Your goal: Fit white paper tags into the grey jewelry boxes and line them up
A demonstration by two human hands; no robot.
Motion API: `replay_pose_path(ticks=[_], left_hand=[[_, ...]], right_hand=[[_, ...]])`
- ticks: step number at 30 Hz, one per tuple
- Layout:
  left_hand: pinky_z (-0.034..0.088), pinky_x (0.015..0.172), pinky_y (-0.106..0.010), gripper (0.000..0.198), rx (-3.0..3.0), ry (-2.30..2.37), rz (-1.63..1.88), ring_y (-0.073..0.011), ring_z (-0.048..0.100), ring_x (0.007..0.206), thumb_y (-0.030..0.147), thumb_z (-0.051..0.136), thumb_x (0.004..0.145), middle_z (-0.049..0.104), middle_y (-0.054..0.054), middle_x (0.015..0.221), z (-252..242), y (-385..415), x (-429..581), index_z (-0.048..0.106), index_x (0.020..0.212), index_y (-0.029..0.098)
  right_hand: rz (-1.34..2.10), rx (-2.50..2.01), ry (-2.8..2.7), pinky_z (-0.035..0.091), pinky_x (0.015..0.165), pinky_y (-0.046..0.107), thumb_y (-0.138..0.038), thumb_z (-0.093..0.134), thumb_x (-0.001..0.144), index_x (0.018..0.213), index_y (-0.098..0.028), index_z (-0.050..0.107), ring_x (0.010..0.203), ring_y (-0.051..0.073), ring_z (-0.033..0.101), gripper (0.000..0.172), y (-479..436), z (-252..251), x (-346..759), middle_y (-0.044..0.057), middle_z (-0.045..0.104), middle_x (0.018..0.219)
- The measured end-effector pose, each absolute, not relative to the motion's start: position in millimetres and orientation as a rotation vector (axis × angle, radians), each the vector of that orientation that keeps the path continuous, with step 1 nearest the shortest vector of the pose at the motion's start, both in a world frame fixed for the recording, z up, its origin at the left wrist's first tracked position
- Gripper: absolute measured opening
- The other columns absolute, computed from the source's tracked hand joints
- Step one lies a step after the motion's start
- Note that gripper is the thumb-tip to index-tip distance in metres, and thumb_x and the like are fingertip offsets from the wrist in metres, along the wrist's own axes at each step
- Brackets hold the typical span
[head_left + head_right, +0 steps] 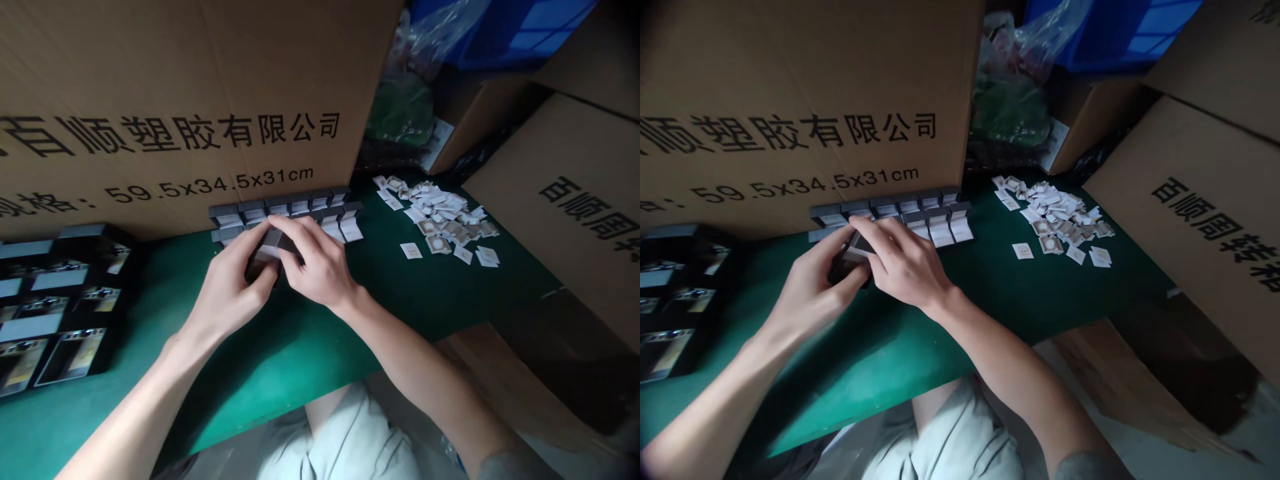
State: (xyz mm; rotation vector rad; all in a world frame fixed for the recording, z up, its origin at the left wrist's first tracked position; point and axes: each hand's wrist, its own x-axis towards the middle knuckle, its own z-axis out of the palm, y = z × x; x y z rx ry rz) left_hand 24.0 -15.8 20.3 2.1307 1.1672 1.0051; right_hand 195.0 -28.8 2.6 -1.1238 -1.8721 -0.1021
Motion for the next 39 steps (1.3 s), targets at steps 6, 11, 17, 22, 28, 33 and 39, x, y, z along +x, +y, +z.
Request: replay_pose_path(ticks=[6,11,17,22,28,33,39], left_hand=[[0.052,0.105,-0.036,0.061,2.054,1.153,1.032,-0.0266,0.068,0.114,0.015,0.059,0.083,0.072,-0.005,0.128,18.1,-15.3,23.8,0.063,0.143,0.026],[0.055,0.098,-0.032,0.058,2.040,1.200,1.085,-0.0242,0.070,0.106,0.014,0.060,0.080,0.075,-0.003,0.122,19.4,-16.8,25.9,0.068,0.136,0.026],[0.057,0.096,-0.029,0.062,1.933,1.209,1.075,-0.0232,0.071,0.107,0.020,0.063,0.084,0.074,-0.003,0.130,19.3,-18.7,27.8,0.064,0.145,0.027],[0.059,0.097,-0.032,0.052,1.864,1.243,1.135,-0.0249,0.072,0.109,0.029,0.071,0.083,0.077,-0.002,0.123,21.7,-17.7,29.6,0.071,0.135,0.025],[0.057,0.087,-0.027,0.040,1.893,1.199,1.165,-0.0203,0.071,0.097,0.024,0.073,0.083,0.079,-0.002,0.112,23.1,-17.6,28.6,0.075,0.123,0.021],[0.051,0.067,-0.021,0.034,1.926,1.236,1.145,-0.0138,0.064,0.075,0.018,0.066,0.084,0.075,0.002,0.090,26.9,-20.5,31.5,0.074,0.116,0.019],[0.052,0.068,-0.021,0.013,1.704,1.080,1.147,-0.0129,0.064,0.074,0.021,0.072,0.082,0.071,0.003,0.084,26.2,-17.8,33.0,0.069,0.095,0.019]], right_hand=[[-0.174,-1.039,-1.847,0.060,0.105,0.030,-0.010,0.045,0.100,0.130,-0.022,0.065,0.117,0.019,0.070,0.038,-29.7,3.3,194.5,0.007,0.075,0.120],[-0.124,-1.064,-1.867,0.060,0.106,0.031,-0.011,0.047,0.100,0.131,-0.026,0.065,0.119,0.020,0.070,0.040,-29.9,1.3,195.2,0.006,0.074,0.123],[-0.119,-1.026,-1.806,0.059,0.108,0.032,-0.015,0.048,0.102,0.131,-0.025,0.064,0.120,0.020,0.069,0.034,-29.6,-0.2,193.9,0.008,0.073,0.124],[-0.115,-1.067,-1.754,0.059,0.108,0.035,-0.017,0.050,0.102,0.132,-0.025,0.064,0.118,0.023,0.069,0.034,-30.2,1.2,193.8,0.009,0.071,0.122],[-0.115,-1.107,-1.772,0.059,0.106,0.035,-0.020,0.049,0.103,0.133,-0.024,0.063,0.117,0.023,0.069,0.034,-31.4,2.3,192.7,0.010,0.070,0.121],[-0.117,-1.101,-1.789,0.060,0.104,0.035,-0.020,0.047,0.103,0.135,-0.026,0.062,0.116,0.023,0.069,0.035,-31.4,0.7,191.3,0.009,0.071,0.120],[-0.113,-1.075,-1.798,0.060,0.104,0.035,-0.020,0.049,0.103,0.134,-0.026,0.062,0.116,0.022,0.069,0.034,-32.2,-0.9,190.2,0.009,0.071,0.120]])
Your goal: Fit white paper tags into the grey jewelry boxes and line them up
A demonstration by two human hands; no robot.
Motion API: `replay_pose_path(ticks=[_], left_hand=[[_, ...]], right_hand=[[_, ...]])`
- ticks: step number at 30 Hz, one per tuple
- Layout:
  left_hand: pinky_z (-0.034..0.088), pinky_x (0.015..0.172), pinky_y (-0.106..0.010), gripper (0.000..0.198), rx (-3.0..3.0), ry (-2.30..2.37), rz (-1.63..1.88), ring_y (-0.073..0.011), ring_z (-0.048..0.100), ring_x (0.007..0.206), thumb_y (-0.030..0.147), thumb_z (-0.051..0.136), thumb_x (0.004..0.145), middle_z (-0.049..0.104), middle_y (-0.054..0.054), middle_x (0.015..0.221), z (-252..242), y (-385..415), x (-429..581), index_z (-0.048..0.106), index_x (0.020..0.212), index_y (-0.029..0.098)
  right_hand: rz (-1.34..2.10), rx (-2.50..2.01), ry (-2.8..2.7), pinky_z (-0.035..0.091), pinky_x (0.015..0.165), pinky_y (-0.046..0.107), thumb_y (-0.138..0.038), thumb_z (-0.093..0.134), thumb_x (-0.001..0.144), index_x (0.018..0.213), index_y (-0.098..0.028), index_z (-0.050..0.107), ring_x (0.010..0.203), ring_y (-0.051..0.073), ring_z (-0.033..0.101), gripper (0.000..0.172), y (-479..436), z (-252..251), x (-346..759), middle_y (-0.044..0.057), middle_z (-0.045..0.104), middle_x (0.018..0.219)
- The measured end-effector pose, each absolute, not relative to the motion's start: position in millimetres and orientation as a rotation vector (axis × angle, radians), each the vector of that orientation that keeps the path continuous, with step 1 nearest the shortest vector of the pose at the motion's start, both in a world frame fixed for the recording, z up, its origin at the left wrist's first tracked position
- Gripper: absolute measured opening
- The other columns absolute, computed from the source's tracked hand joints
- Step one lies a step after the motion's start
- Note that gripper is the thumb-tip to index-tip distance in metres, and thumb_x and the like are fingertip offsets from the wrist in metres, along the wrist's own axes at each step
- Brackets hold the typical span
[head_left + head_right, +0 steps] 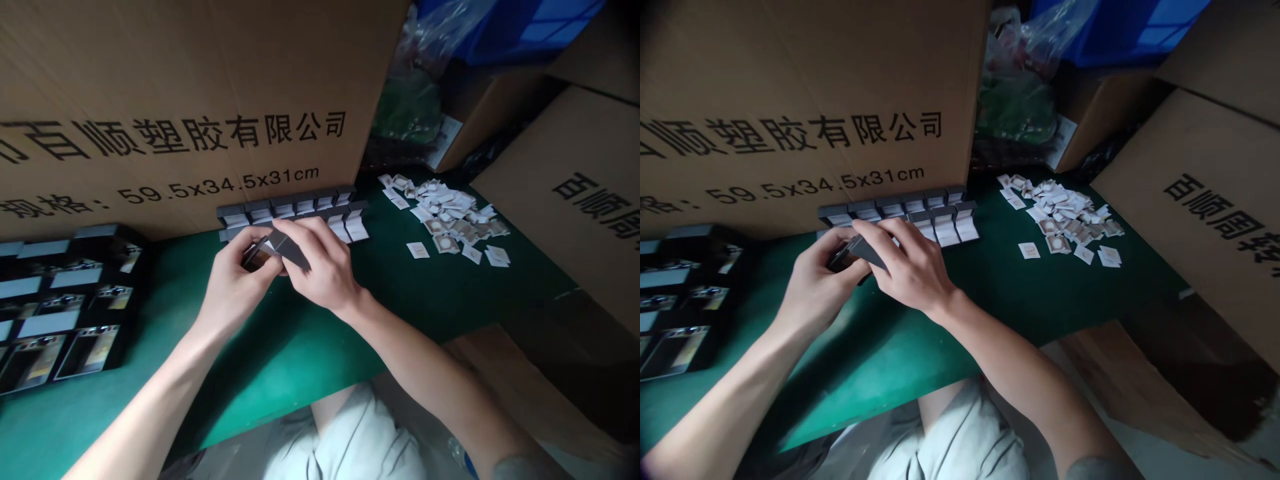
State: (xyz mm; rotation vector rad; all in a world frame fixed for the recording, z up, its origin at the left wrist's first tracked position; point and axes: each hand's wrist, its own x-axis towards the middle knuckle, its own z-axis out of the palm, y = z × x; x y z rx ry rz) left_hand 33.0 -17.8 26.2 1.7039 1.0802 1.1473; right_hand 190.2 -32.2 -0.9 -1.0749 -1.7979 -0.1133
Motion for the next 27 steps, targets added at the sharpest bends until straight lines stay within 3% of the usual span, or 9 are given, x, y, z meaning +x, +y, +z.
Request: replay_pose_path(ticks=[8,12,19,27], left_hand=[[0.046,0.063,-0.020,0.015,1.505,1.027,1.133,-0.0107,0.057,0.072,0.012,0.070,0.079,0.064,0.006,0.079,19.1,-17.2,31.4,0.066,0.090,0.020],[0.046,0.063,-0.020,0.024,1.498,1.051,1.105,-0.0105,0.058,0.072,0.006,0.066,0.075,0.066,0.006,0.080,21.8,-17.6,31.5,0.069,0.094,0.022],[0.051,0.065,-0.022,0.021,1.646,1.095,1.111,-0.0120,0.061,0.070,0.019,0.070,0.083,0.070,0.004,0.085,20.9,-16.4,32.0,0.072,0.103,0.023],[0.055,0.062,-0.020,0.025,1.701,1.212,1.145,-0.0129,0.065,0.068,0.019,0.068,0.081,0.074,0.002,0.084,21.9,-18.5,33.6,0.077,0.105,0.021]], right_hand=[[-0.169,-1.063,-1.806,0.061,0.101,0.032,-0.021,0.049,0.104,0.132,-0.025,0.064,0.113,0.021,0.069,0.032,-31.7,-1.8,189.3,0.009,0.072,0.118],[-0.129,-1.084,-1.807,0.060,0.103,0.032,-0.021,0.050,0.104,0.132,-0.027,0.064,0.114,0.022,0.069,0.032,-32.0,-0.8,189.4,0.008,0.071,0.119],[-0.141,-1.100,-1.794,0.060,0.103,0.033,-0.019,0.050,0.103,0.130,-0.026,0.065,0.114,0.022,0.069,0.032,-31.1,1.8,190.0,0.008,0.071,0.118],[-0.234,-1.092,-1.792,0.061,0.102,0.029,-0.016,0.046,0.104,0.134,-0.021,0.063,0.115,0.019,0.071,0.035,-30.4,0.0,189.0,0.009,0.073,0.122]])
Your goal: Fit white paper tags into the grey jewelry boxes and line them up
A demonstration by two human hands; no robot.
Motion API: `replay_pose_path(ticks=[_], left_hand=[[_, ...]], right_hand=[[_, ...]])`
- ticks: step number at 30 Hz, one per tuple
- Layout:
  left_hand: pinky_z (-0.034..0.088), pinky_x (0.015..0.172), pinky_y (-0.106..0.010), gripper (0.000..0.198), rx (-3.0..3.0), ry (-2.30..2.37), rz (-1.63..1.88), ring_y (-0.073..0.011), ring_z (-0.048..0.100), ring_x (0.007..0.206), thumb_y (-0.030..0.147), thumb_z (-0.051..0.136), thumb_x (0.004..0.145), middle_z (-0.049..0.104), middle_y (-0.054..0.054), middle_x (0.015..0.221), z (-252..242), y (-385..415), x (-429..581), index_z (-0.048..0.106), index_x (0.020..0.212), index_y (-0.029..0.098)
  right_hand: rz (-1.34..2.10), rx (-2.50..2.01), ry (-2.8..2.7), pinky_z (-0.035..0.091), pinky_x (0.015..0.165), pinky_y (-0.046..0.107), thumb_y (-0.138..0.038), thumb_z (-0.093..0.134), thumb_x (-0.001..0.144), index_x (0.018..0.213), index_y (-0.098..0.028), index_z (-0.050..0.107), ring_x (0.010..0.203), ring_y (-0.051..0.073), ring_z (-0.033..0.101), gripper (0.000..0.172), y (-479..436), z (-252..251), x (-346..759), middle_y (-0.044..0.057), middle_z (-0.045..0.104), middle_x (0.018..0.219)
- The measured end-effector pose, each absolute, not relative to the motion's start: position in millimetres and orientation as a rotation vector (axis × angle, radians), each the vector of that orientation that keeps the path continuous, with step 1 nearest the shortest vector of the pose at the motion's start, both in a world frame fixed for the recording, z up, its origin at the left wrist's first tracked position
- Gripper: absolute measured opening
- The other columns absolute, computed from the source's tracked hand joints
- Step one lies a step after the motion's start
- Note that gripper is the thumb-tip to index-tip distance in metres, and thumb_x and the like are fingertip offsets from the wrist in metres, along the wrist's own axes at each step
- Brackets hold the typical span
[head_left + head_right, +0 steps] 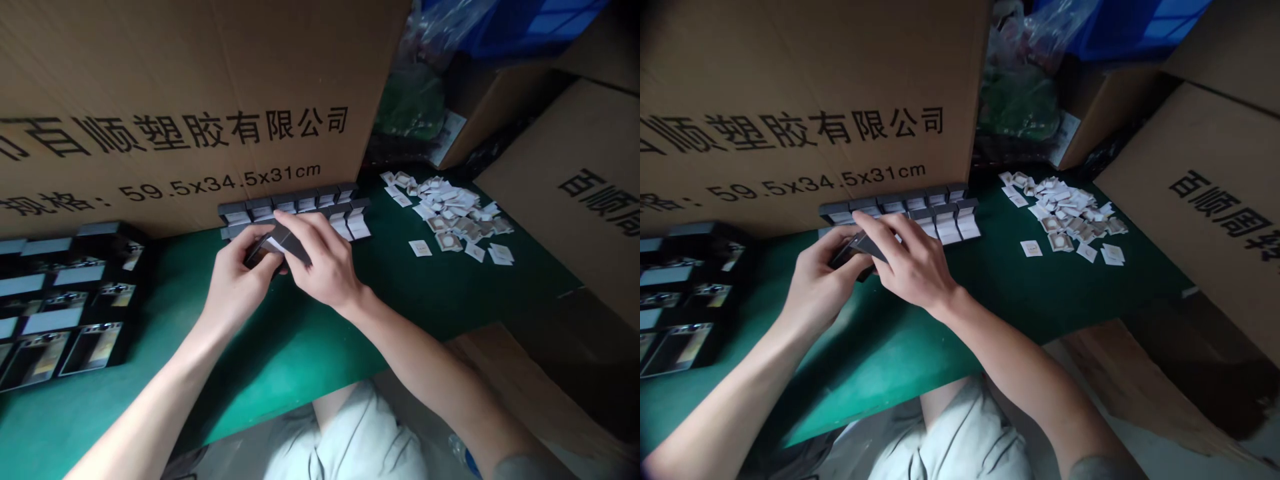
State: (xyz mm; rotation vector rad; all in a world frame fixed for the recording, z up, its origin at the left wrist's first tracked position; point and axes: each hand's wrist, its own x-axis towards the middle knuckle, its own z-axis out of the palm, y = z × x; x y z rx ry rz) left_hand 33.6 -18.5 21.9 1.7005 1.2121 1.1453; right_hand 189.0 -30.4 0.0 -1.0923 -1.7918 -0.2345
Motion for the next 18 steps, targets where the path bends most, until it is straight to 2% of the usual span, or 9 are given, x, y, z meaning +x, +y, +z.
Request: replay_pose_path(ticks=[5,8,12,18], left_hand=[[0.059,0.067,-0.024,0.044,1.797,1.398,1.204,-0.0171,0.071,0.075,0.031,0.060,0.091,0.080,-0.001,0.095,14.3,-22.0,31.0,0.074,0.132,0.024],[0.058,0.067,-0.024,0.041,1.930,1.480,1.227,-0.0164,0.071,0.071,0.032,0.058,0.092,0.079,-0.001,0.088,10.9,-23.0,28.3,0.077,0.128,0.022],[0.052,0.061,-0.021,0.037,2.018,1.525,1.221,-0.0136,0.068,0.062,0.027,0.058,0.091,0.077,0.002,0.076,10.3,-22.3,27.5,0.080,0.121,0.022],[0.051,0.063,-0.021,0.035,2.126,1.521,1.259,-0.0140,0.070,0.064,0.022,0.059,0.090,0.080,0.002,0.081,11.2,-22.6,29.9,0.082,0.116,0.023]], right_hand=[[-0.216,-1.125,-1.769,0.060,0.106,0.031,-0.013,0.042,0.104,0.143,-0.023,0.057,0.119,0.019,0.071,0.043,-27.0,-0.5,190.9,0.008,0.072,0.130],[-0.193,-1.143,-1.789,0.061,0.104,0.030,-0.014,0.039,0.106,0.140,-0.023,0.058,0.115,0.018,0.073,0.041,-26.3,-0.4,190.6,0.007,0.074,0.126],[-0.176,-1.151,-1.800,0.062,0.100,0.029,-0.015,0.038,0.106,0.135,-0.021,0.062,0.109,0.018,0.074,0.038,-26.6,-0.9,189.2,0.007,0.076,0.121],[-0.164,-1.177,-1.800,0.061,0.096,0.029,-0.012,0.041,0.104,0.124,-0.021,0.064,0.104,0.018,0.074,0.032,-28.2,-0.6,188.6,0.007,0.076,0.114]])
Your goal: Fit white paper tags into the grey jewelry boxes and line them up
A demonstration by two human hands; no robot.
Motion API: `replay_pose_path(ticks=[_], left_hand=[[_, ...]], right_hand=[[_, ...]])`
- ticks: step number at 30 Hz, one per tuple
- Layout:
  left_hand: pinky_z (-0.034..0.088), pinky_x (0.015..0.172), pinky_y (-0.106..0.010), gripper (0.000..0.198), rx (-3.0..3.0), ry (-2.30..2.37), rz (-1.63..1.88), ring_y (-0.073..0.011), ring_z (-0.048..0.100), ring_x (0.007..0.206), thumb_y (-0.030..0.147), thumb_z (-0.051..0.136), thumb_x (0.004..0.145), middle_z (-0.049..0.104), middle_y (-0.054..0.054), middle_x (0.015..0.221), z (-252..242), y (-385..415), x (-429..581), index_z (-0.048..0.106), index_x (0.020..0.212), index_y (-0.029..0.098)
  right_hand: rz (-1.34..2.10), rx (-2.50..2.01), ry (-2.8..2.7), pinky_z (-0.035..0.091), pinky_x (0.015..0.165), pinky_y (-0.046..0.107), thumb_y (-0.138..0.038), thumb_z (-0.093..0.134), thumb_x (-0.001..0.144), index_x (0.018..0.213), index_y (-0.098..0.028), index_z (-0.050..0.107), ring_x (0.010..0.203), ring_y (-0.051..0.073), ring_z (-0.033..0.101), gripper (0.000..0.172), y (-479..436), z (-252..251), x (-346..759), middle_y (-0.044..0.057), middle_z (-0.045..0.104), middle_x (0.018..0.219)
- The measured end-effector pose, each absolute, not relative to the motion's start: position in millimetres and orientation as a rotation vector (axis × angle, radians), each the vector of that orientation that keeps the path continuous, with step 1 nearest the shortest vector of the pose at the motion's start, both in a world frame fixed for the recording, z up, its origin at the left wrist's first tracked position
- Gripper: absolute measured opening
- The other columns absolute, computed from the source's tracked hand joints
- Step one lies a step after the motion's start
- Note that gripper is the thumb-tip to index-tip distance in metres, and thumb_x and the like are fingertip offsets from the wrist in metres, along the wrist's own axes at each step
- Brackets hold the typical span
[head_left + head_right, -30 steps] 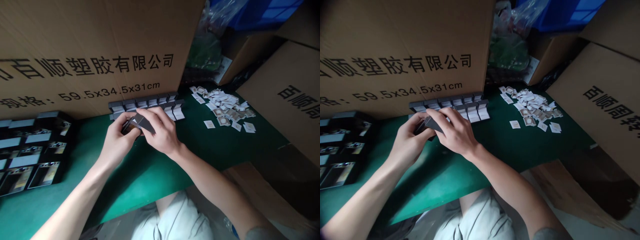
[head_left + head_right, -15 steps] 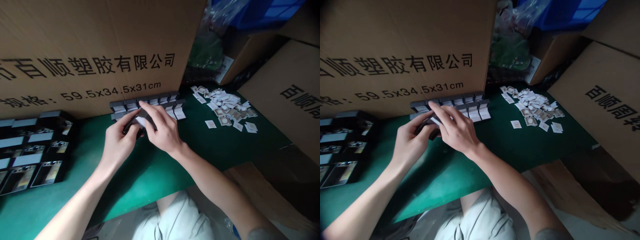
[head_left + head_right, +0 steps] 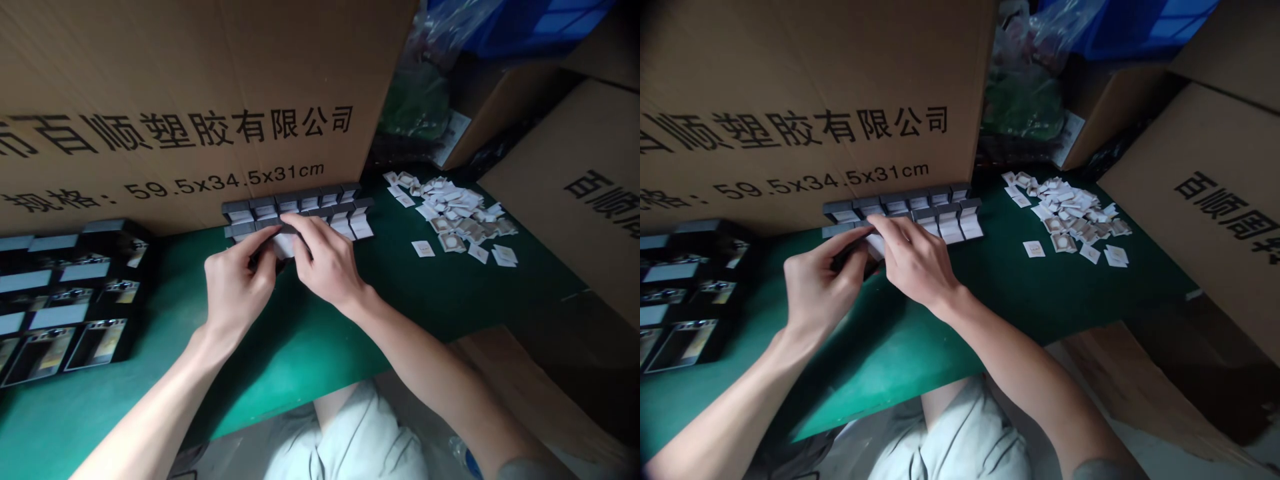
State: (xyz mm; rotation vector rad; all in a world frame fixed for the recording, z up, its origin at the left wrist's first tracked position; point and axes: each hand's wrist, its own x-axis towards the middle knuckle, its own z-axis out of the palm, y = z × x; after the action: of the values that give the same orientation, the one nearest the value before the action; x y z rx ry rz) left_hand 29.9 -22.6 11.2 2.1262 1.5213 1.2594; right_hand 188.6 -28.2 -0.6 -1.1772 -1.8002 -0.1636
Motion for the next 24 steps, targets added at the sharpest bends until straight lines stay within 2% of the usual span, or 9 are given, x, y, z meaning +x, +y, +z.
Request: replay_pose_path(ticks=[3,6,12,15,24], left_hand=[[0.053,0.069,-0.022,0.036,2.166,1.530,1.247,-0.0150,0.073,0.070,0.020,0.058,0.090,0.082,0.000,0.092,12.7,-24.5,31.2,0.081,0.117,0.023],[0.054,0.070,-0.023,0.035,2.140,1.526,1.235,-0.0146,0.072,0.070,0.023,0.059,0.091,0.082,0.001,0.093,13.8,-25.7,31.6,0.081,0.119,0.024],[0.055,0.074,-0.023,0.037,2.035,1.496,1.274,-0.0169,0.074,0.082,0.027,0.063,0.091,0.082,0.000,0.103,13.9,-22.2,28.3,0.078,0.124,0.025],[0.056,0.074,-0.023,0.037,2.027,1.504,1.289,-0.0166,0.074,0.080,0.026,0.062,0.091,0.082,0.000,0.100,14.0,-21.0,27.7,0.079,0.123,0.024],[0.058,0.079,-0.026,0.039,2.058,1.534,1.259,-0.0179,0.074,0.083,0.026,0.061,0.091,0.082,-0.001,0.106,16.2,-21.1,28.6,0.078,0.126,0.023]], right_hand=[[-0.158,-1.197,-1.789,0.060,0.094,0.029,-0.010,0.045,0.102,0.114,-0.021,0.065,0.101,0.019,0.073,0.025,-28.9,-0.8,188.6,0.006,0.075,0.107],[-0.154,-1.159,-1.755,0.061,0.092,0.029,-0.012,0.046,0.103,0.113,-0.021,0.064,0.100,0.018,0.073,0.023,-28.2,-2.0,189.0,0.005,0.074,0.106],[-0.105,-1.103,-1.743,0.060,0.103,0.032,-0.018,0.041,0.107,0.132,-0.022,0.058,0.113,0.019,0.072,0.031,-24.4,-4.6,188.8,0.007,0.074,0.121],[-0.086,-1.109,-1.763,0.059,0.108,0.033,-0.017,0.039,0.106,0.140,-0.023,0.054,0.120,0.019,0.070,0.038,-23.1,-6.2,188.1,0.008,0.072,0.129],[-0.101,-1.119,-1.769,0.058,0.110,0.032,-0.014,0.043,0.101,0.142,-0.020,0.052,0.127,0.021,0.068,0.042,-23.9,-5.8,187.9,0.009,0.069,0.139]])
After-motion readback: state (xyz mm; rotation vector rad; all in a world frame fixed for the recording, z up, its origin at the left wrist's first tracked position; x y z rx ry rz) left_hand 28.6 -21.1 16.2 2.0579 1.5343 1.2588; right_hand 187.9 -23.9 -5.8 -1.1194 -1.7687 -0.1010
